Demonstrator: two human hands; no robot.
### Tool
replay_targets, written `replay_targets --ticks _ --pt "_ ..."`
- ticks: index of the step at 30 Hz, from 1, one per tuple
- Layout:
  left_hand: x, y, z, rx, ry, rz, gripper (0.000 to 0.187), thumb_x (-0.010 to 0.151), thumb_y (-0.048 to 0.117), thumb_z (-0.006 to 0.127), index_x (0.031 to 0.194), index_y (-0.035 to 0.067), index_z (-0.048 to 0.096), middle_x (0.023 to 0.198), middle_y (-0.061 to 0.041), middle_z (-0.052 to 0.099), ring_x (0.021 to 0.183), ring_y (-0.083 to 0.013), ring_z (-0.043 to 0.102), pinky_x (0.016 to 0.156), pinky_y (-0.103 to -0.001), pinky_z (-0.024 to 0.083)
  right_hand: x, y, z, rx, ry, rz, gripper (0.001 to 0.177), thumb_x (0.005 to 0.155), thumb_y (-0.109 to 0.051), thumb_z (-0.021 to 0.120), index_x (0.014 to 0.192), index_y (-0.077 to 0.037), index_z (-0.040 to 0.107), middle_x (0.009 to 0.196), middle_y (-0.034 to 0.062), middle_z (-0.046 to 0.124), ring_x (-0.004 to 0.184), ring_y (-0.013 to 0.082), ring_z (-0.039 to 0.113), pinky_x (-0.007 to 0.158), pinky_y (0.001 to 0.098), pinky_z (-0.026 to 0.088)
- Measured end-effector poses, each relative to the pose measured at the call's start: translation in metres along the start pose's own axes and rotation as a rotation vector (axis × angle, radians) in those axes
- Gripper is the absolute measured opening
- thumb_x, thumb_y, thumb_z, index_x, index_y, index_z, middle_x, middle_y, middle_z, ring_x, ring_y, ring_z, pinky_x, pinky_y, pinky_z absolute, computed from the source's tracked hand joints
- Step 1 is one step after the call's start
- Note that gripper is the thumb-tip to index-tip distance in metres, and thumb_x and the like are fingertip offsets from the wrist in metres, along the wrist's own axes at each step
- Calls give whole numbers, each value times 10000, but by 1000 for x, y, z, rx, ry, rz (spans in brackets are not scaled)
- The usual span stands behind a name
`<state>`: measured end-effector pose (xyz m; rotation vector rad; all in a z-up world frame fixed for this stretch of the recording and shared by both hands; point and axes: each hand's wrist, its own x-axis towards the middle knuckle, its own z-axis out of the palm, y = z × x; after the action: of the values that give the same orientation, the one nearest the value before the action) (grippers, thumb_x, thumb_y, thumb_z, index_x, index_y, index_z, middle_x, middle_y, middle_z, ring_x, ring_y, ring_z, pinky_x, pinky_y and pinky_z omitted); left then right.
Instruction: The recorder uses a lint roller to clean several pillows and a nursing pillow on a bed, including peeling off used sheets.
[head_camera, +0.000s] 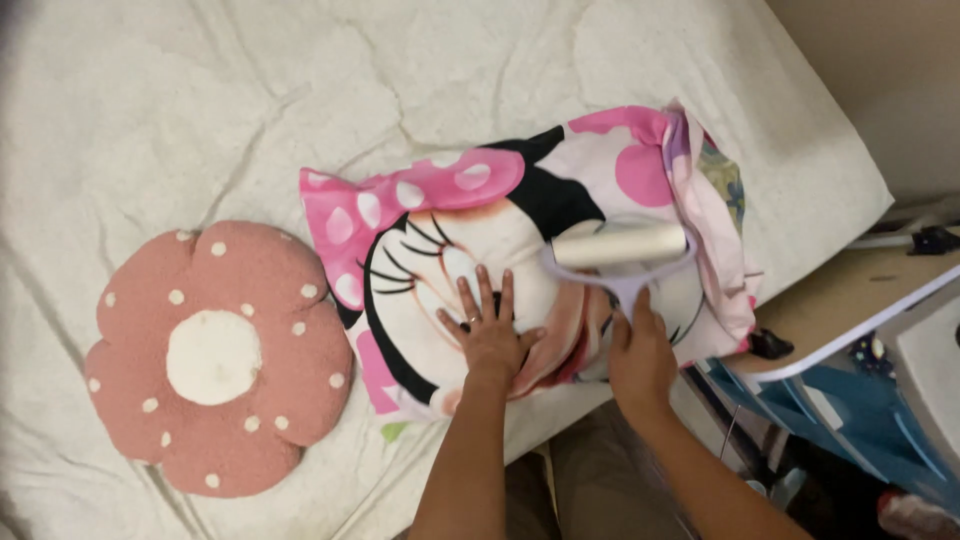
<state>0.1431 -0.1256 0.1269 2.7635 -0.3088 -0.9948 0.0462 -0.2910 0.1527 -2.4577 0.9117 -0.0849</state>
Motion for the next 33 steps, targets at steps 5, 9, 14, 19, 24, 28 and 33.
replay_targets --ticks 5,9,14,19,24,28,33 --pt "7 2 6 42 -50 -61 1163 810 732 654 1637 354 -72 1717 -44 -211 1562 -367 -218 1137 -777 -96 158 -3 50 -45 -109 -46 478 968 -274 632 1361 -6 585 1039 278 689 956 471 658 804 560 510" --pt "7 3 4 12 -28 -76 1189 792 736 668 1639 345 -69 1718 -52 -199 1559 -366 -211 1141 -768 -104 263 -13 58 203 -347 93 337 958 -206 626 1129 71 712 847 238 697 679 345 678 612 457 530" --pt "2 -8 -3 -6 -25 -45 1238 761 769 676 1642 299 -55 1712 -135 -188 1563 -393 -204 1132 -780 -104 291 -6 12 323 -374 20 337 964 -313 742 1132 -23 777 796 120 690 637 160 585 571 339 459" --pt "9 -27 -1 -262 430 -212 1302 732 817 726 1626 218 -6 1659 -247 -170 1516 -473 -213 1059 -822 -104 276 -28 -90 15 -391 -244 445 888 -455 793 1223 -162 782 934 92 778 787 173 706 745 302 538" --pt "11 -23 -32 -446 111 -517 1576 556 690 895 1630 206 -153 1678 -201 -285 1512 -462 -309 1083 -828 -44 297 -16 -91 -274 -725 -269 428 806 -485 762 1172 -276 832 1014 60 843 908 200 782 891 349 566" --pt "13 -20 -22 -464 73 -570 1646 515 655 943 1609 213 -205 1677 -207 -307 1504 -468 -320 1083 -830 -19 292 -30 -30 -388 -838 -360 435 815 -513 752 1187 -299 826 1082 55 837 950 207 774 904 359 570" --pt "19 -22 -5 -444 47 -595 1638 519 656 949 1613 229 -195 1683 -195 -277 1515 -470 -303 1074 -855 -36 291 -80 39 -68 -941 -460 458 831 -448 808 1169 -139 828 897 111 706 781 154 605 701 327 471"
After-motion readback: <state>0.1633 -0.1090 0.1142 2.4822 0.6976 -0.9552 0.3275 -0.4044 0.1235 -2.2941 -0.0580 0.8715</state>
